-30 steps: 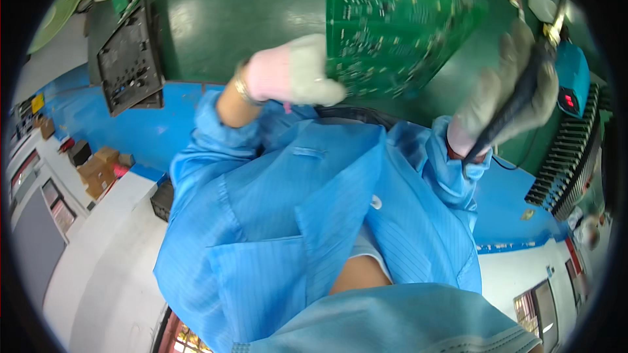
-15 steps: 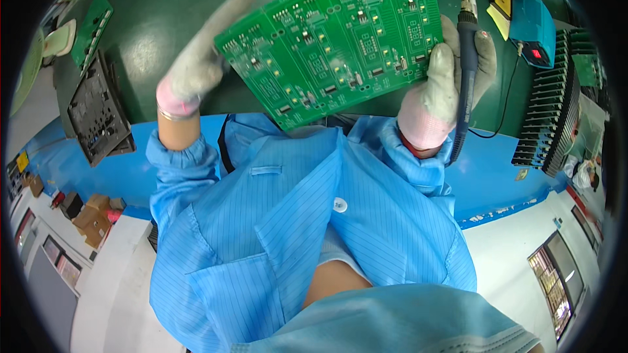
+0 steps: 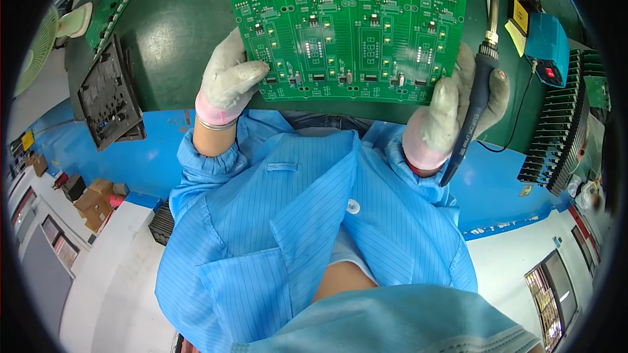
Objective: Soldering electronic components onto a green circuit board at a manual assembly station.
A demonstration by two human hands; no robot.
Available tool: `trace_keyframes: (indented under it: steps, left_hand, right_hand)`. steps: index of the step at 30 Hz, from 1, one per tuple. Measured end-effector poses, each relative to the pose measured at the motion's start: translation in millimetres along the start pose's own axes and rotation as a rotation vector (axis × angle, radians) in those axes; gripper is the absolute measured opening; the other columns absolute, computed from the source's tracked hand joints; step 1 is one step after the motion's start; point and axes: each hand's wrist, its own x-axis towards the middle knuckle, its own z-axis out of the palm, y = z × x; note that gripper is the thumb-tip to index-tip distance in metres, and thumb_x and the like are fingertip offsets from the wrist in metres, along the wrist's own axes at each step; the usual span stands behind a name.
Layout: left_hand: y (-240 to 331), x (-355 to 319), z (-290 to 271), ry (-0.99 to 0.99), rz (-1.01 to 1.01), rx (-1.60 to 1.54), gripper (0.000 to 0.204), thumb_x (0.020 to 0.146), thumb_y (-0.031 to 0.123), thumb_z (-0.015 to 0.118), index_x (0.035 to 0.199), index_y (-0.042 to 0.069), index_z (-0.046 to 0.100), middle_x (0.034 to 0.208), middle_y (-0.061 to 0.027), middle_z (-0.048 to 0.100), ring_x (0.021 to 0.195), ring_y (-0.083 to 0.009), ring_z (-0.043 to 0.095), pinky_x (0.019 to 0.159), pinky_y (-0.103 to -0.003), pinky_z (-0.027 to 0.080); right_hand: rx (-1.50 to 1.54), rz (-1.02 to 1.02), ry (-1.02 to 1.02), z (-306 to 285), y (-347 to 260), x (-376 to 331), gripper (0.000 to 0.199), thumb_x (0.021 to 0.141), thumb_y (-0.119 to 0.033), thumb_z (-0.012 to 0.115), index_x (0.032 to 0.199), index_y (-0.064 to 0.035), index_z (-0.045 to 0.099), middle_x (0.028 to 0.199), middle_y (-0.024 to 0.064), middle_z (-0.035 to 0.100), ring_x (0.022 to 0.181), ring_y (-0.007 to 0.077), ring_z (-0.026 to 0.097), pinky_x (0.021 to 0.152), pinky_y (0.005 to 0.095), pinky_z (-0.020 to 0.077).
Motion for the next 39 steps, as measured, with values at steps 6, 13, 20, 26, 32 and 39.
trace_keyframes:
  steps: [6,13,20,26,32,39]
  left_hand:
    - [4.2,-2.9,-4.0,-0.014,0.06,-0.012,0.068,0.077,0.021,0.066,0.131,-0.01,0.042,0.116,-0.0138,0.061,0.1,-0.0188,0.059,0.086,-0.029,0.047]
    - [18.8,-6.9,2.2,0.006,0.062,0.001,0.059,0.07,0.006,0.056,0.126,-0.011,0.049,0.111,-0.012,0.062,0.097,-0.0172,0.059,0.085,-0.028,0.046]
    - [28.0,-10.0,6.6,0.043,0.093,0.137,0.057,0.066,0.0,0.053,0.122,-0.008,0.053,0.103,-0.0063,0.062,0.092,-0.0128,0.055,0.084,-0.025,0.044]
    - [33.0,-9.2,11.7,0.065,0.081,0.17,0.053,0.069,0.003,0.055,0.121,-0.007,0.054,0.09,-0.0019,0.061,0.075,-0.0078,0.05,0.064,-0.021,0.042]
    - [33.1,-9.4,11.1,0.031,0.079,0.188,0.054,0.069,0.002,0.054,0.123,-0.006,0.054,0.085,-0.0013,0.06,0.063,-0.0054,0.047,0.053,-0.02,0.038]
    - [31.2,-11.6,5.3,0.038,0.054,0.189,0.057,0.068,0.001,0.054,0.124,-0.007,0.052,0.083,-0.0014,0.061,0.057,-0.0039,0.046,0.047,-0.019,0.035]
  right_hand:
    - [0.057,-0.081,-0.103,-0.6,2.4,2.0,0.062,0.091,-0.009,0.063,0.142,-0.0127,0.027,0.115,0.036,0.057,0.098,0.0302,0.067,0.085,0.0359,0.0525]
    - [0.09,-0.055,-0.117,0.9,2.7,2.2,0.065,0.091,-0.008,0.062,0.145,-0.0143,0.026,0.113,0.0379,0.057,0.099,0.0321,0.066,0.085,0.0382,0.0532]
    - [0.086,-0.064,-0.113,-3.6,8.7,-1.0,0.065,0.091,-0.005,0.06,0.145,-0.0119,0.025,0.115,0.0362,0.057,0.104,0.0342,0.064,0.087,0.0393,0.0531]
    - [-0.073,-0.123,-0.154,-10.8,8.3,1.1,0.065,0.091,-0.003,0.059,0.146,-0.0092,0.024,0.111,0.0324,0.06,0.101,0.0322,0.064,0.094,0.0432,0.0477]
    - [-0.006,-0.081,-0.099,-5.1,6.4,-0.9,0.065,0.089,-0.001,0.062,0.144,-0.0102,0.029,0.116,0.0341,0.057,0.1,0.0311,0.065,0.088,0.0382,0.052]
    - [0.03,-0.044,-0.131,-6.6,5.7,-2.0,0.064,0.09,-0.002,0.062,0.144,-0.0159,0.03,0.118,0.0357,0.055,0.103,0.0341,0.065,0.087,0.0385,0.0543]
